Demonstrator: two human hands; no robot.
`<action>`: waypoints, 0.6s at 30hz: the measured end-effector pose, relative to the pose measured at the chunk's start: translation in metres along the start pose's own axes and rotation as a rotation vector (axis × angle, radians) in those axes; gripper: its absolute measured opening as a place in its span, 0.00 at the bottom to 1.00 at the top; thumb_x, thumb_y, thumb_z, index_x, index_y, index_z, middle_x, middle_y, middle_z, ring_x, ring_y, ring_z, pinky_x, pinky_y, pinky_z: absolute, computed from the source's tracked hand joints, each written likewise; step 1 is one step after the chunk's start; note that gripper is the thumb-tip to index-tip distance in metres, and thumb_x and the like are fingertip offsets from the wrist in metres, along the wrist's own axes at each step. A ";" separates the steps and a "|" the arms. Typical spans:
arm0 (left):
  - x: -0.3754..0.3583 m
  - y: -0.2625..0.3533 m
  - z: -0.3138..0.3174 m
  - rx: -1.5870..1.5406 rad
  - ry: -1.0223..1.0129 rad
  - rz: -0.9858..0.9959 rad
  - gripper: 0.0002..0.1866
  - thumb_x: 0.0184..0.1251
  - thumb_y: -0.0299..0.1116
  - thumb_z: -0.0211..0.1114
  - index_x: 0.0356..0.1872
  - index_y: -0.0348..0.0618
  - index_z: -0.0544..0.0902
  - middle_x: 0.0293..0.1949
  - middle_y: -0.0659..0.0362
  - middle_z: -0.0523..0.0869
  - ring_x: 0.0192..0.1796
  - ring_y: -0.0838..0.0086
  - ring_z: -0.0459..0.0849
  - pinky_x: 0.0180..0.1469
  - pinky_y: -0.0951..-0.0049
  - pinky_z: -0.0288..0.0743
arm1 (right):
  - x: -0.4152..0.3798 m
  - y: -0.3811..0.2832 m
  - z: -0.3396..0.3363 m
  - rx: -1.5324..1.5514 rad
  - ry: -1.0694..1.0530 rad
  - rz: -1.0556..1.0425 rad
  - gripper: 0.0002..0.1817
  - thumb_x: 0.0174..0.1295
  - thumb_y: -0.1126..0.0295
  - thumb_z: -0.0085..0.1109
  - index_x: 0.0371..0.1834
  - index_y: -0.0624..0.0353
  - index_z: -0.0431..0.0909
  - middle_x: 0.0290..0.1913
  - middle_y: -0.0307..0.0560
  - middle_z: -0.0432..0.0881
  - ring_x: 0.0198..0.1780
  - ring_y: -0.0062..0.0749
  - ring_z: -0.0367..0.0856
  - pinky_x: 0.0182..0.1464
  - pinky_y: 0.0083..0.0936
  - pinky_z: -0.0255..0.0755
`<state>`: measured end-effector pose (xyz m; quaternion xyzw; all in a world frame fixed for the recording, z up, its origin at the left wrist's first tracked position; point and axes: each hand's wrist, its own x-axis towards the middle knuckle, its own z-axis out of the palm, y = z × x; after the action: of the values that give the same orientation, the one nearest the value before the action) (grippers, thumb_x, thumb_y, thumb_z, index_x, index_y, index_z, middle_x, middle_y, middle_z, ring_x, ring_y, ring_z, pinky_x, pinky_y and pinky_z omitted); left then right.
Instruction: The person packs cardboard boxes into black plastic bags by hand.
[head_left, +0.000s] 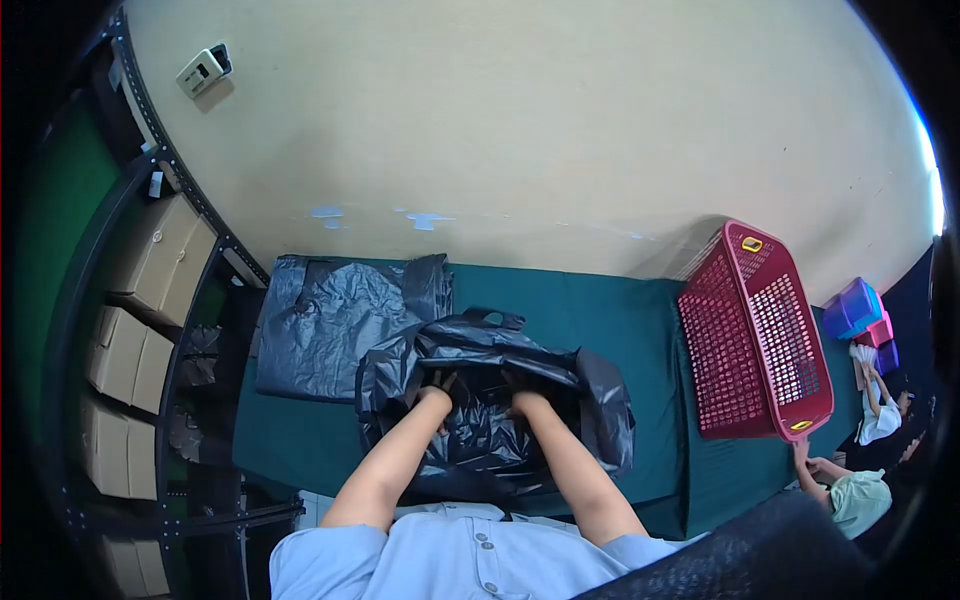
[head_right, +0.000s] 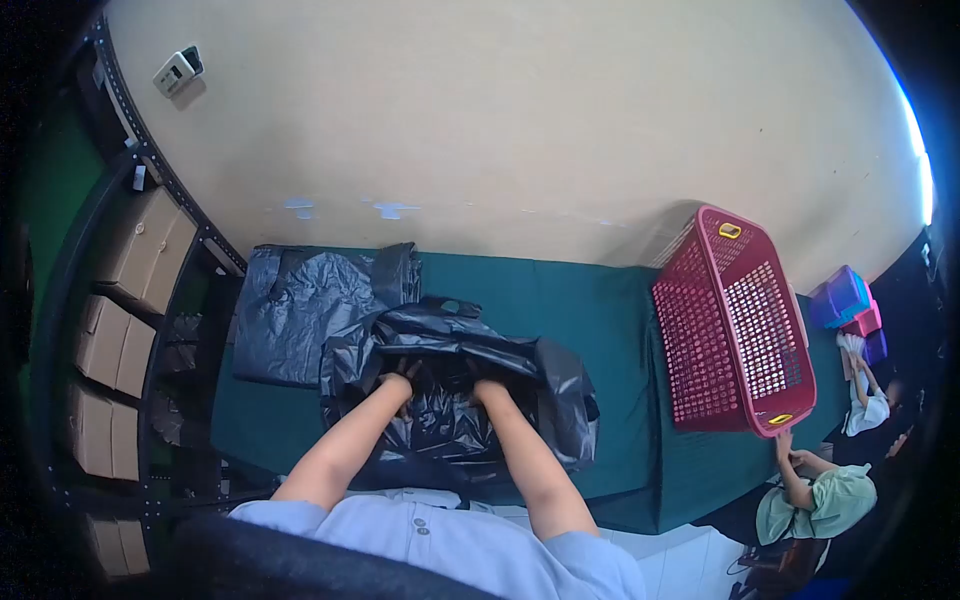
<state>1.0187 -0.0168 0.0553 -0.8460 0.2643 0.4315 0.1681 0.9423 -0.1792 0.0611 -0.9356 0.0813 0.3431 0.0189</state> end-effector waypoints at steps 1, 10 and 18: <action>0.001 -0.001 0.007 0.117 -0.026 0.013 0.68 0.29 0.52 0.81 0.72 0.67 0.41 0.73 0.63 0.24 0.74 0.54 0.27 0.67 0.38 0.51 | 0.001 -0.001 -0.001 0.001 0.003 -0.001 0.57 0.49 0.45 0.65 0.75 0.41 0.33 0.76 0.47 0.35 0.76 0.49 0.34 0.71 0.52 0.41; -0.023 0.018 -0.017 0.199 -0.012 0.005 0.65 0.29 0.48 0.82 0.72 0.57 0.48 0.73 0.59 0.47 0.73 0.56 0.46 0.66 0.40 0.52 | -0.013 -0.015 -0.027 0.405 -0.204 -0.076 0.47 0.52 0.48 0.63 0.72 0.52 0.51 0.70 0.58 0.57 0.70 0.52 0.56 0.67 0.41 0.57; -0.179 -0.005 -0.029 -0.370 0.376 0.523 0.27 0.44 0.37 0.74 0.46 0.32 0.78 0.54 0.44 0.77 0.56 0.54 0.76 0.58 0.64 0.70 | -0.126 -0.051 -0.076 0.362 0.115 -0.330 0.17 0.54 0.61 0.57 0.43 0.60 0.79 0.42 0.57 0.82 0.46 0.51 0.80 0.47 0.42 0.74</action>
<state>0.9531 0.0262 0.2185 -0.8303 0.4156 0.3374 -0.1549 0.9051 -0.1182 0.1993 -0.9355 -0.0116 0.2616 0.2371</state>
